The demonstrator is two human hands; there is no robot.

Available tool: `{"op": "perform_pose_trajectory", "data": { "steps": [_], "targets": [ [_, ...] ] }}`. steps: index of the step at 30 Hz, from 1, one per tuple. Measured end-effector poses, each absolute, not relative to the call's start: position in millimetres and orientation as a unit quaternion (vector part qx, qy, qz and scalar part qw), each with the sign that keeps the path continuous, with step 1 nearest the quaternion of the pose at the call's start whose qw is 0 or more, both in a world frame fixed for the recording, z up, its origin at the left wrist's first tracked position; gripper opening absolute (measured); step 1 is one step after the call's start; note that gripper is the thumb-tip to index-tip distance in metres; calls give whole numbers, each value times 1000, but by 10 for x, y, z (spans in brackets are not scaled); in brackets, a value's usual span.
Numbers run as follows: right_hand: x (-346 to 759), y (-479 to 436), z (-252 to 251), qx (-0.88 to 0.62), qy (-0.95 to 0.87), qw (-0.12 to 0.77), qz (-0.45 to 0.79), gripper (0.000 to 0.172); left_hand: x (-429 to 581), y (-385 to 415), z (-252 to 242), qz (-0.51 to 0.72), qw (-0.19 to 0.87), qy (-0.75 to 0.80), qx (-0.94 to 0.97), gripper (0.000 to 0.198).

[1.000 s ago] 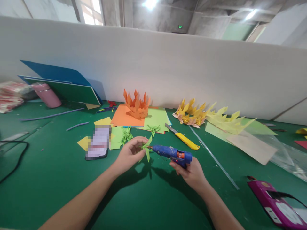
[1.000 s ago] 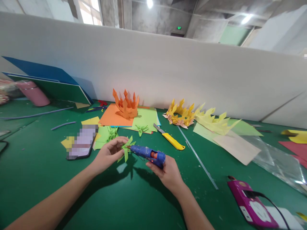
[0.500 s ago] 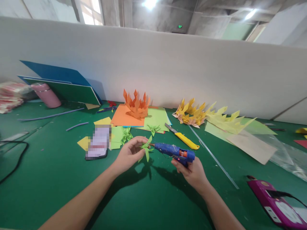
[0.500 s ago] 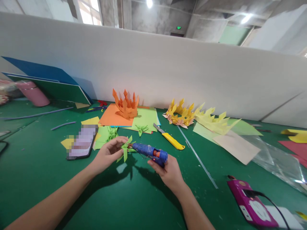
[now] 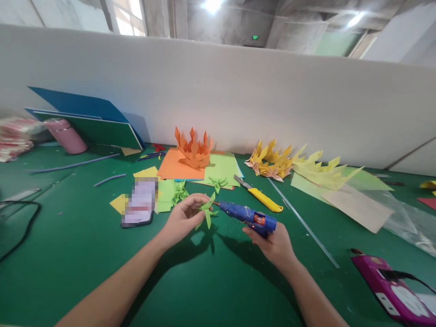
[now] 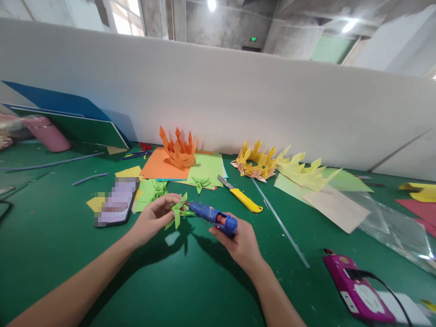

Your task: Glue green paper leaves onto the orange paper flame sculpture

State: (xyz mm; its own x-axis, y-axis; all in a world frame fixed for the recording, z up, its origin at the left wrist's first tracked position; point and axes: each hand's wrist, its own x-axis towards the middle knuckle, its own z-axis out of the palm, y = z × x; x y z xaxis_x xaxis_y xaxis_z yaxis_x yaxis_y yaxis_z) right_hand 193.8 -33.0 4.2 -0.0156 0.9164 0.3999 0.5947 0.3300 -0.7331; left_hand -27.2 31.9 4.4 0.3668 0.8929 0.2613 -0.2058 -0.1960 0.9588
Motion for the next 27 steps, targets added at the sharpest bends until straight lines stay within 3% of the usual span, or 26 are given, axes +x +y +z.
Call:
{"op": "perform_pose_trajectory", "data": {
  "steps": [6,13,20,27],
  "targets": [
    [1952,-318,33,-550,-716,413,121,30,-282,329,63,496,552,318,589,19],
    [2094,-217,-38,-643,-571,491,143,43,-269,315,113,491,568,362,552,23],
    [2364,-72,-65,-737,-564,368,56,53,-259,312,131,482,571,369,553,23],
    [2292,-74,-143,-732,-591,329,82,44,-268,355,16,491,520,330,615,17]
  ]
}}
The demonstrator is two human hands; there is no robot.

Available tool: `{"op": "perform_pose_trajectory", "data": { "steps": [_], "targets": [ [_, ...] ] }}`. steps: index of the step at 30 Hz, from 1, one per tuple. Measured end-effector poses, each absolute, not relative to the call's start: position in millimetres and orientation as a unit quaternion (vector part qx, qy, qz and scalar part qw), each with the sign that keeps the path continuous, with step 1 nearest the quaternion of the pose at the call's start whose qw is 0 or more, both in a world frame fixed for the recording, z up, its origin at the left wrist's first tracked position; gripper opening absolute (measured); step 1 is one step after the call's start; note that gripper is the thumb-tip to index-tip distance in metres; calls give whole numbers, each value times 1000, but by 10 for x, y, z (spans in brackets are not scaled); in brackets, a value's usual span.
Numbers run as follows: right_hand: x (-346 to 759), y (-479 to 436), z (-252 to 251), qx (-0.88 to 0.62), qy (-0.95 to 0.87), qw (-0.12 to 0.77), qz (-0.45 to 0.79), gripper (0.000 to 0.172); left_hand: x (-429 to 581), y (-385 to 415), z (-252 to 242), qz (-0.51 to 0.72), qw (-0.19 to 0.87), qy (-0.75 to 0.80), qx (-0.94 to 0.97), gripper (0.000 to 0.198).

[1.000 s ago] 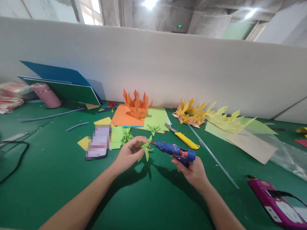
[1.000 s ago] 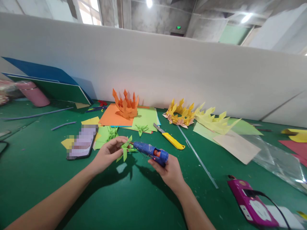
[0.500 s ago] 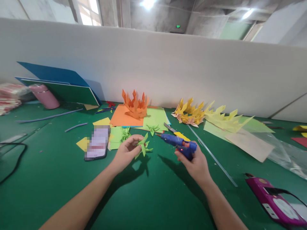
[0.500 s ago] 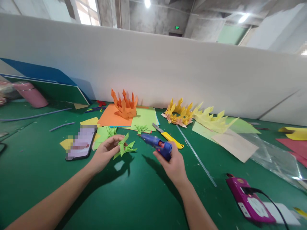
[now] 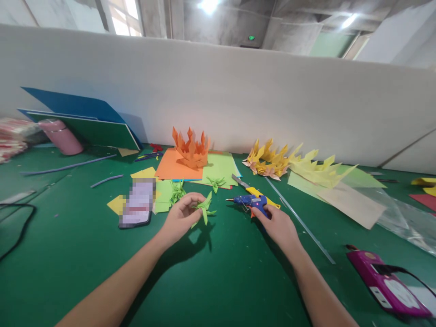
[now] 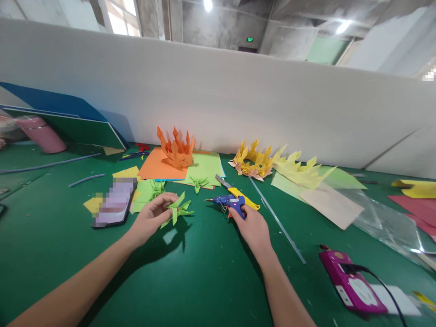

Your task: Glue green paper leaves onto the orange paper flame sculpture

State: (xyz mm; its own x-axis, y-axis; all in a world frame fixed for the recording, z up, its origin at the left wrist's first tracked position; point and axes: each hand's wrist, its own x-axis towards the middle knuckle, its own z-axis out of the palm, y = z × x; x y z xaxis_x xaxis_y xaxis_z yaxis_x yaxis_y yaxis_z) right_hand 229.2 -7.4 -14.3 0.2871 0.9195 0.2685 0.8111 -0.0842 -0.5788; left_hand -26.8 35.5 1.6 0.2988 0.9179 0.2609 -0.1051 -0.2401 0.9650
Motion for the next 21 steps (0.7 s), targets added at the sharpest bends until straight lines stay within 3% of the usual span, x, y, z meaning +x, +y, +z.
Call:
{"op": "perform_pose_trajectory", "data": {
  "steps": [11,17,21],
  "targets": [
    [2247,-58,-198,-752,-595,279,54,36,-203,291,-29,479,523,312,632,17],
    [2161,-96,-111,-689,-612,387,35,36,-167,265,-47,478,466,328,668,14],
    [1831,-222,-21,-551,-677,454,179,32,-151,233,-37,464,391,347,715,16]
  ]
}}
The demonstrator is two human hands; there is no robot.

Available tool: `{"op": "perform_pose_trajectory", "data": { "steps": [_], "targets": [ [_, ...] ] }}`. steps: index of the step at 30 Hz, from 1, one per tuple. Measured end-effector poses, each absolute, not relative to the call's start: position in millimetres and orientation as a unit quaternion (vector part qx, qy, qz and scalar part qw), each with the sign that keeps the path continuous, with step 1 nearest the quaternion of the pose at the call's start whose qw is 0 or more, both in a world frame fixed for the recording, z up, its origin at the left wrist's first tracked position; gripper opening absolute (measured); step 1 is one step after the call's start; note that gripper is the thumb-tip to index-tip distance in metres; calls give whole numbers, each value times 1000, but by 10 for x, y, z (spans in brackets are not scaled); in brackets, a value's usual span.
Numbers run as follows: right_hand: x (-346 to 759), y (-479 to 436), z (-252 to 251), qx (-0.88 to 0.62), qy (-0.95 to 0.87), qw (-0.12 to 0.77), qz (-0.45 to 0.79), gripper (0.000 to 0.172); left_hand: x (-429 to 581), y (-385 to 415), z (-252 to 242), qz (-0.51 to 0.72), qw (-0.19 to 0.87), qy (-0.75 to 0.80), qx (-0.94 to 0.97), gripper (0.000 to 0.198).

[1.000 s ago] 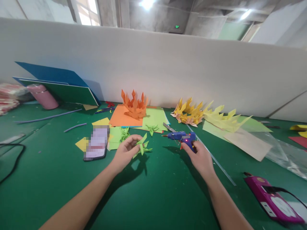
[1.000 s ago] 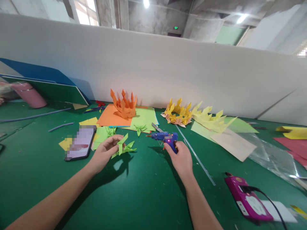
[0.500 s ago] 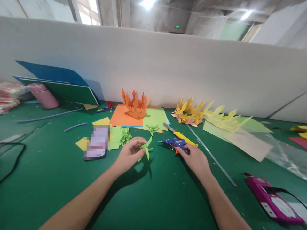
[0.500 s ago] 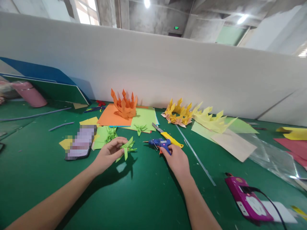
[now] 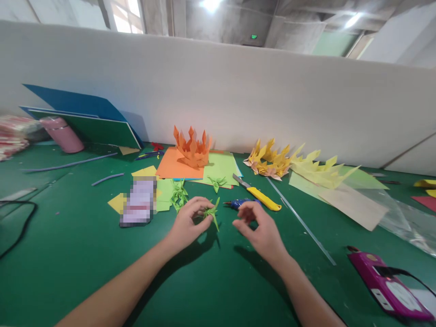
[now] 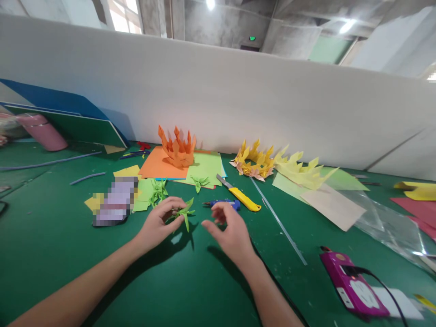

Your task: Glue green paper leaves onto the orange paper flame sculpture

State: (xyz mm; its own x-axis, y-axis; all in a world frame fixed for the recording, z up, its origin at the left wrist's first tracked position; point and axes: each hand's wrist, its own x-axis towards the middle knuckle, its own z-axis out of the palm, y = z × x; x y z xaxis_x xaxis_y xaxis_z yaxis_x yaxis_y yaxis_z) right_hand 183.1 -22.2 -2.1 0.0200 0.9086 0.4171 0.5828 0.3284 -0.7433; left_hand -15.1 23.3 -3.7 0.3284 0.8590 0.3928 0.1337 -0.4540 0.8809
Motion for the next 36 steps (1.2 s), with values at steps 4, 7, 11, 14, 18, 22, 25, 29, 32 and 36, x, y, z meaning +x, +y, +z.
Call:
{"op": "perform_pose_trajectory", "data": {
  "steps": [4,7,11,14,18,22,25,29,32,36],
  "targets": [
    [1522,-326,-20,-500,-707,434,249,28,-143,208,-30,456,331,344,751,18],
    [1442,-341,-39,-503,-698,449,242,14,-138,198,-31,447,286,335,778,18],
    [1457,-325,-44,-512,-702,461,180,5,-138,187,-35,430,242,317,810,18],
    [1476,-317,-48,-515,-714,456,128,8,-139,177,-32,416,231,306,824,18],
    [1486,-313,-59,-516,-726,448,81,10,-141,167,-13,403,227,304,833,17],
    [1496,-308,-52,-515,-737,434,53,15,-153,163,23,392,220,291,845,18],
    [1503,-307,-35,-504,-754,421,39,19,-170,155,56,369,208,265,866,21],
    [1507,-312,-28,-491,-763,419,36,18,-187,140,92,347,198,249,882,25],
    [1513,-313,-29,-496,-762,414,37,17,-188,132,108,353,198,250,880,24],
    [1526,-306,-19,-498,-768,402,15,16,-184,129,115,365,202,242,876,22]
  ]
}}
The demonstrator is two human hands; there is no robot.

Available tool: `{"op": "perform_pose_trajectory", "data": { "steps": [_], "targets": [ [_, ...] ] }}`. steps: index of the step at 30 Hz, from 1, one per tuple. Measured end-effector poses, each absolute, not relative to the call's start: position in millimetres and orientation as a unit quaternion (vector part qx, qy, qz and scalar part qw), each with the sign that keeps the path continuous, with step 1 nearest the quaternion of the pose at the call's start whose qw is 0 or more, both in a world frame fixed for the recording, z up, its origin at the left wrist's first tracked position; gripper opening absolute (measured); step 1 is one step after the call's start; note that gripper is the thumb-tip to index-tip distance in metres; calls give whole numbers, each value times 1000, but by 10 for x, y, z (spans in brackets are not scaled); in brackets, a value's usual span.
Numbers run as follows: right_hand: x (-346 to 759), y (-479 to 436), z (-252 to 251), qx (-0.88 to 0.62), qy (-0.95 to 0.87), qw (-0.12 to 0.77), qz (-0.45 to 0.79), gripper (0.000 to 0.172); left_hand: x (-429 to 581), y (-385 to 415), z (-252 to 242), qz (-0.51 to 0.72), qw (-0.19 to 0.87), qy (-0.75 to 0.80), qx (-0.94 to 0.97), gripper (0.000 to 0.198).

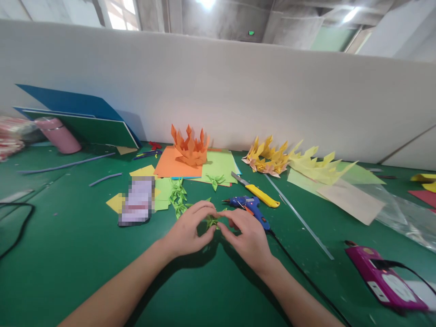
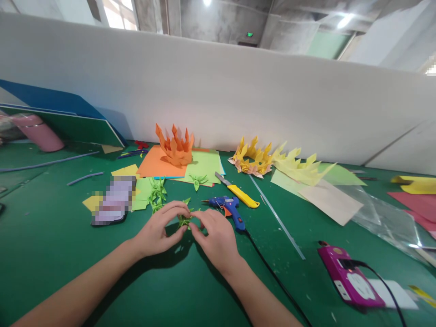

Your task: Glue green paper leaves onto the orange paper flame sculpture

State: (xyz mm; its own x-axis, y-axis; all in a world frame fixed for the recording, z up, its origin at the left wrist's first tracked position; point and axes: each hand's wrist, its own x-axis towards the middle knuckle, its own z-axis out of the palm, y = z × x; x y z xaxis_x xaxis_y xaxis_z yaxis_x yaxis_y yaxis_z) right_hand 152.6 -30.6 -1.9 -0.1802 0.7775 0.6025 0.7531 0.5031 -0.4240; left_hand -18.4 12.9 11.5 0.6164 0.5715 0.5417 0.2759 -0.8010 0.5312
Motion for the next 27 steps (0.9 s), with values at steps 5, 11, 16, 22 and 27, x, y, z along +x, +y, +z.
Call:
{"op": "perform_pose_trajectory", "data": {
  "steps": [5,11,16,22,27],
  "targets": [
    [1532,-297,-8,-487,-771,410,2,11,-180,134,109,366,225,236,872,19],
    [1530,-291,-8,-476,-778,410,-20,10,-188,120,105,353,244,238,871,17],
    [1522,-287,-9,-473,-781,408,-26,9,-185,118,97,350,254,226,873,19],
    [1532,-276,-16,-474,-781,405,-38,11,-179,110,104,365,257,244,861,32],
    [1531,-276,-5,-474,-783,399,-60,12,-171,103,70,401,327,284,807,41]
  ]
}}
